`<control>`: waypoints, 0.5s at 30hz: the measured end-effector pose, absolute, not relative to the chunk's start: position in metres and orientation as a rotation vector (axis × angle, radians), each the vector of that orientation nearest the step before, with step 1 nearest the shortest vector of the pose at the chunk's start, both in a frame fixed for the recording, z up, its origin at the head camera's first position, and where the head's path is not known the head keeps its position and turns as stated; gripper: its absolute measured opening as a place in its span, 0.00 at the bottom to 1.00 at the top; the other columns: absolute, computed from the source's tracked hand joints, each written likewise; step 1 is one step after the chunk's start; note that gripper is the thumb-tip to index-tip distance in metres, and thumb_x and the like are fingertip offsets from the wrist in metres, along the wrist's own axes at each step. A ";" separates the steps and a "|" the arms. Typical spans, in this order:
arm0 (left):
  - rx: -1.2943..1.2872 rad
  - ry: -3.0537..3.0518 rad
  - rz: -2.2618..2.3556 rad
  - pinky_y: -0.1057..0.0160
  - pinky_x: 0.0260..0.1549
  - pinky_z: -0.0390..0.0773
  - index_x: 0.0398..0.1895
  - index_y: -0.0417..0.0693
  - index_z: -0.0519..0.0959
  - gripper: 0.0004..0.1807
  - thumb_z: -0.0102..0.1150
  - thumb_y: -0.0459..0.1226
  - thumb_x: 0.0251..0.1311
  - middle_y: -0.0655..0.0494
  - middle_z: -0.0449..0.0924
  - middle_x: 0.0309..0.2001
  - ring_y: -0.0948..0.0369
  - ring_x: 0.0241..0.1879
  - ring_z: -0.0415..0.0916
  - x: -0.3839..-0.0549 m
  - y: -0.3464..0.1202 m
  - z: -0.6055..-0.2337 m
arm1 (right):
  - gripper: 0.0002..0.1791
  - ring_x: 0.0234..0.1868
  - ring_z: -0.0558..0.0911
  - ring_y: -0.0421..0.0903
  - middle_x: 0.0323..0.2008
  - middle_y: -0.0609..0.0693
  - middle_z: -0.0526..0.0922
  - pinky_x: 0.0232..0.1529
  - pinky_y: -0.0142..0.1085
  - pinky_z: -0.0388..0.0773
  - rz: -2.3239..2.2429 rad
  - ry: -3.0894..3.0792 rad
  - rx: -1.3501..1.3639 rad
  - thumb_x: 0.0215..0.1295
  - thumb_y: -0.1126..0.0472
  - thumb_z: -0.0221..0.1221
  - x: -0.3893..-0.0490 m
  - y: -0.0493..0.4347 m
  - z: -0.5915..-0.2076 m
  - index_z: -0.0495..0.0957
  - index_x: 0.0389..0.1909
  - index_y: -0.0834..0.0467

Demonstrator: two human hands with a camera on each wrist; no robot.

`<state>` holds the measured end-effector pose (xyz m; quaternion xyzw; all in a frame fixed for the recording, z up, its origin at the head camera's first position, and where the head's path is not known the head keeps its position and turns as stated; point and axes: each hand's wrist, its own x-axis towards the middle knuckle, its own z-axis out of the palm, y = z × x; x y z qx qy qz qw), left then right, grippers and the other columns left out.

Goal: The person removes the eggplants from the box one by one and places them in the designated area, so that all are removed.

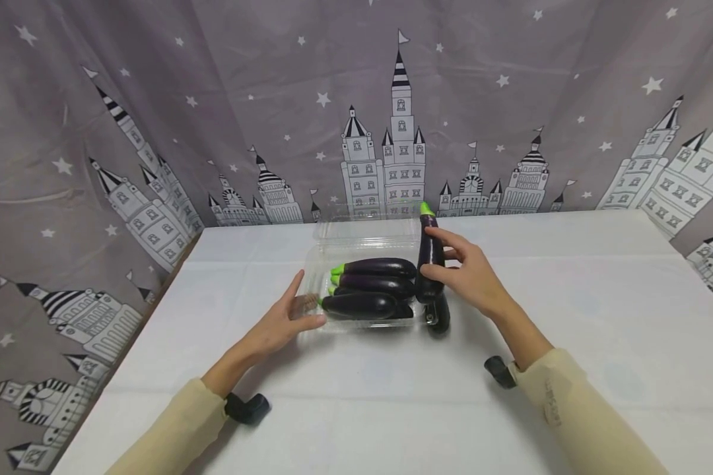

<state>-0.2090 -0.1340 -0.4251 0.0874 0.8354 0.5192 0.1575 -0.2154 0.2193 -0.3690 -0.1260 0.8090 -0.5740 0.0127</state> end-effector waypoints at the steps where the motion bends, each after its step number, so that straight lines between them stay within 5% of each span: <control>1: 0.252 2.392 1.483 0.38 0.63 0.61 0.80 0.61 0.34 0.62 0.70 0.54 0.55 0.39 0.57 0.73 0.43 0.72 0.54 -0.209 -0.134 -0.426 | 0.37 0.61 0.72 0.56 0.63 0.62 0.69 0.51 0.38 0.73 -1.781 2.529 -0.384 0.66 0.63 0.62 -0.215 0.222 -0.370 0.61 0.75 0.53; 3: 0.251 2.390 1.484 0.38 0.63 0.60 0.80 0.61 0.34 0.62 0.70 0.54 0.55 0.39 0.57 0.73 0.43 0.72 0.54 -0.209 -0.134 -0.426 | 0.37 0.62 0.71 0.56 0.65 0.62 0.67 0.51 0.38 0.73 -1.762 2.543 -0.370 0.66 0.62 0.62 -0.214 0.227 -0.373 0.60 0.75 0.53; 10: 0.263 2.388 1.475 0.38 0.63 0.60 0.80 0.61 0.33 0.61 0.69 0.54 0.56 0.40 0.57 0.73 0.43 0.72 0.54 -0.209 -0.134 -0.426 | 0.38 0.63 0.69 0.61 0.67 0.64 0.65 0.58 0.57 0.65 -1.690 2.579 -0.323 0.67 0.60 0.62 -0.207 0.247 -0.384 0.59 0.76 0.54; 15: 0.271 2.384 1.477 0.38 0.63 0.61 0.80 0.61 0.33 0.61 0.69 0.53 0.56 0.41 0.57 0.73 0.43 0.72 0.55 -0.209 -0.134 -0.426 | 0.37 0.64 0.68 0.63 0.67 0.66 0.64 0.57 0.57 0.65 -1.625 2.590 -0.315 0.67 0.59 0.61 -0.205 0.258 -0.392 0.59 0.75 0.56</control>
